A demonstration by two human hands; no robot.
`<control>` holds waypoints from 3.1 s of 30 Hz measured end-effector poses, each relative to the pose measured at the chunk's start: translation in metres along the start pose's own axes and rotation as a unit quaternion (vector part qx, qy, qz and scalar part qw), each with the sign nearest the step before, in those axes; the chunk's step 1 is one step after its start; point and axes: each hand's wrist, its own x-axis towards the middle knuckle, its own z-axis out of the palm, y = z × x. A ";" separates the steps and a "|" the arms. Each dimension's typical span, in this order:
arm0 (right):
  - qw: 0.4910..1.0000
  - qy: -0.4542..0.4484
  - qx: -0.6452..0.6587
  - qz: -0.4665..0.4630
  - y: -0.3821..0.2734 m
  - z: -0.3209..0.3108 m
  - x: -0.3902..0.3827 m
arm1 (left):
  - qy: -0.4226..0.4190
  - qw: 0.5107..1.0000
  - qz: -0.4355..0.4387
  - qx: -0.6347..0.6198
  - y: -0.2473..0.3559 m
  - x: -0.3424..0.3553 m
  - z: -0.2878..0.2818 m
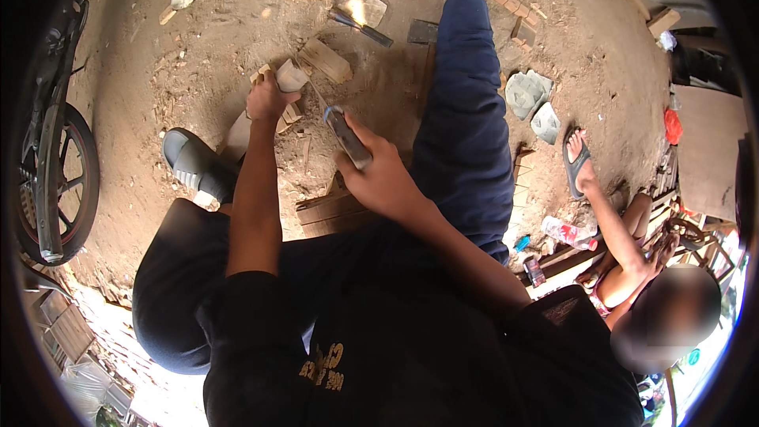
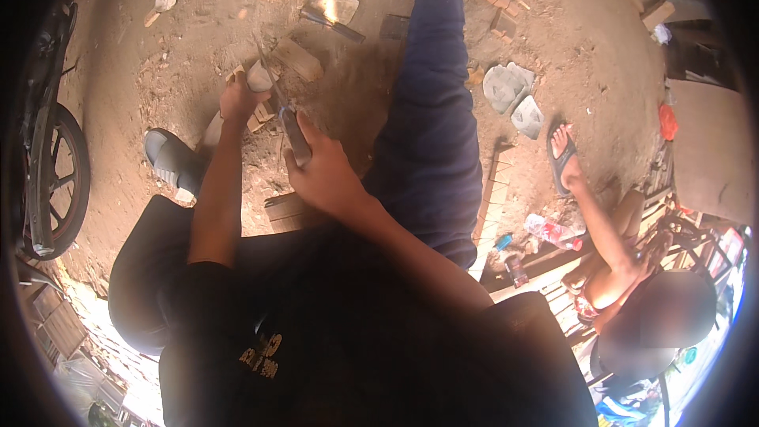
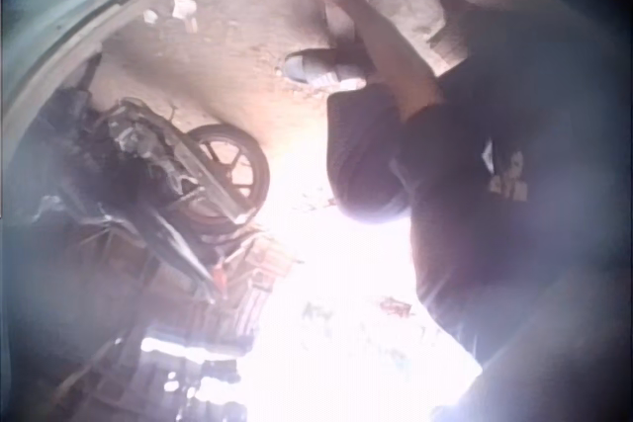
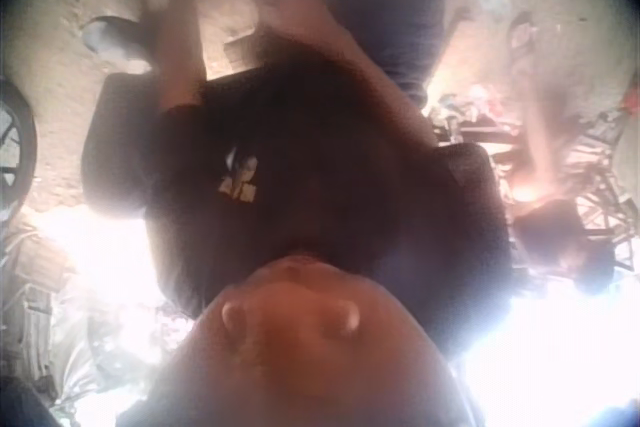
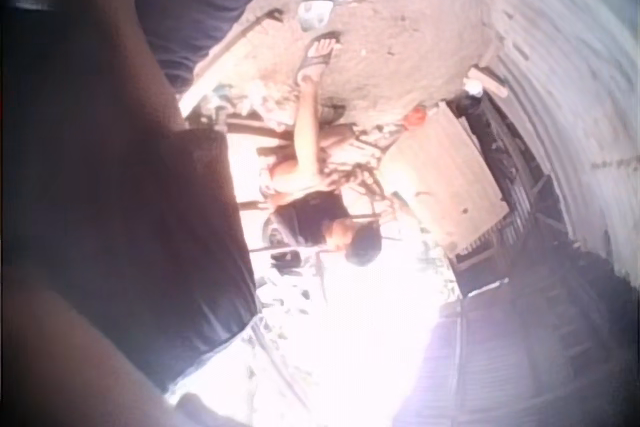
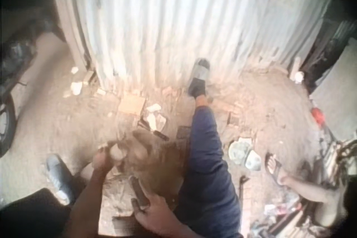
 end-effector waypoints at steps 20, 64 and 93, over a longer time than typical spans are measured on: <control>0.998 -0.001 -0.009 0.070 -0.001 -0.009 -0.032 | -0.017 1.000 -0.015 -0.005 0.009 -0.002 -0.006; 0.976 0.102 0.086 0.169 -0.011 -0.077 -0.032 | 0.088 0.994 0.054 -0.024 -0.010 -0.007 -0.003; 0.997 -0.021 -0.005 0.072 -0.024 -0.004 -0.016 | -0.149 0.985 -0.019 -0.087 0.001 0.021 -0.026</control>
